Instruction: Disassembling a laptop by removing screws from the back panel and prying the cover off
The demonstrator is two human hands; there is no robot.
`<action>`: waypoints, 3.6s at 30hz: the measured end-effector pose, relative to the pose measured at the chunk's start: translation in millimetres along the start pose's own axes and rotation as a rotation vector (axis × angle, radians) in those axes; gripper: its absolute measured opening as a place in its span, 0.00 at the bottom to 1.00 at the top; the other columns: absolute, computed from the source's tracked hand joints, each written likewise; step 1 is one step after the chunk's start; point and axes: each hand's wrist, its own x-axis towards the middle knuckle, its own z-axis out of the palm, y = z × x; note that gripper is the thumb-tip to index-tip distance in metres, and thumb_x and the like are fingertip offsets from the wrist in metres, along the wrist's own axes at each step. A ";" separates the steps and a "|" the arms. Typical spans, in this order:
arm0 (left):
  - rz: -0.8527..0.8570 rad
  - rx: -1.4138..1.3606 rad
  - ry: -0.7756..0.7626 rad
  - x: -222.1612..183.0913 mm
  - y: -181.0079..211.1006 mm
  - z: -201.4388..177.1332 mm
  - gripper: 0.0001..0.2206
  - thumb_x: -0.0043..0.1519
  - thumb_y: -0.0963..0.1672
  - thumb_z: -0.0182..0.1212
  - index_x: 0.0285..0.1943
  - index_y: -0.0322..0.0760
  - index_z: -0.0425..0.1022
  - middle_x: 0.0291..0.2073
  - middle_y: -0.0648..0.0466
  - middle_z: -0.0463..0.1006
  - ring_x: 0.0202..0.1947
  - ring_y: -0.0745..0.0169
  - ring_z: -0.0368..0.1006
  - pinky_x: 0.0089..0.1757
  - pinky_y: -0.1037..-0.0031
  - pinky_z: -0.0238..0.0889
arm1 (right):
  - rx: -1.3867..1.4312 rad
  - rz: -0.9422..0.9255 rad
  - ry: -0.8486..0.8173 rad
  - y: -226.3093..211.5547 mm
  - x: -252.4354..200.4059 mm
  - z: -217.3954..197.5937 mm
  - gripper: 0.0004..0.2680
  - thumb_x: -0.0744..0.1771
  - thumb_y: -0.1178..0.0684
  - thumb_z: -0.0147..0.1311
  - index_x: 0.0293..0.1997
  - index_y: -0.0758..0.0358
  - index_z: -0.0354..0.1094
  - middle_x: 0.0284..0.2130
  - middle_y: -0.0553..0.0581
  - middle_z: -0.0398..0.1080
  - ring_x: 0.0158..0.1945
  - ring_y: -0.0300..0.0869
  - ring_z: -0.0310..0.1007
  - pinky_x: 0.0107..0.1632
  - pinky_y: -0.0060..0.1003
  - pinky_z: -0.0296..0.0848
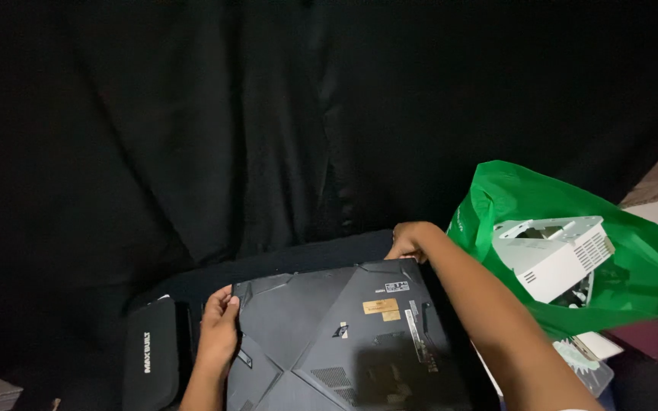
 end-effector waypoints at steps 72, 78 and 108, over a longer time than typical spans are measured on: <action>0.639 0.894 -0.407 -100.2 80.7 277.4 0.31 0.57 0.58 0.63 0.56 0.29 0.73 0.55 0.35 0.74 0.60 0.35 0.67 0.64 0.42 0.43 | 1.117 -0.546 0.315 142.6 -28.8 132.2 0.14 0.62 0.70 0.55 0.51 0.68 0.72 0.35 0.50 0.76 0.37 0.34 0.76 0.42 0.29 0.80; 0.690 1.022 -0.211 -87.4 50.9 304.4 0.30 0.45 0.61 0.65 0.44 0.38 0.76 0.42 0.50 0.77 0.48 0.45 0.68 0.50 0.51 0.51 | 1.212 -0.638 0.214 148.7 -29.6 139.0 0.21 0.59 0.75 0.47 0.57 0.68 0.66 0.29 0.57 0.71 0.29 0.39 0.69 0.30 0.34 0.68; 0.593 0.901 -0.204 -83.3 62.5 304.3 0.25 0.40 0.57 0.65 0.42 0.44 0.77 0.38 0.59 0.76 0.47 0.53 0.69 0.51 0.57 0.50 | 0.984 -0.510 -0.023 156.1 -120.1 158.3 0.07 0.63 0.68 0.60 0.32 0.61 0.68 0.11 0.49 0.56 0.12 0.32 0.47 0.18 0.30 0.39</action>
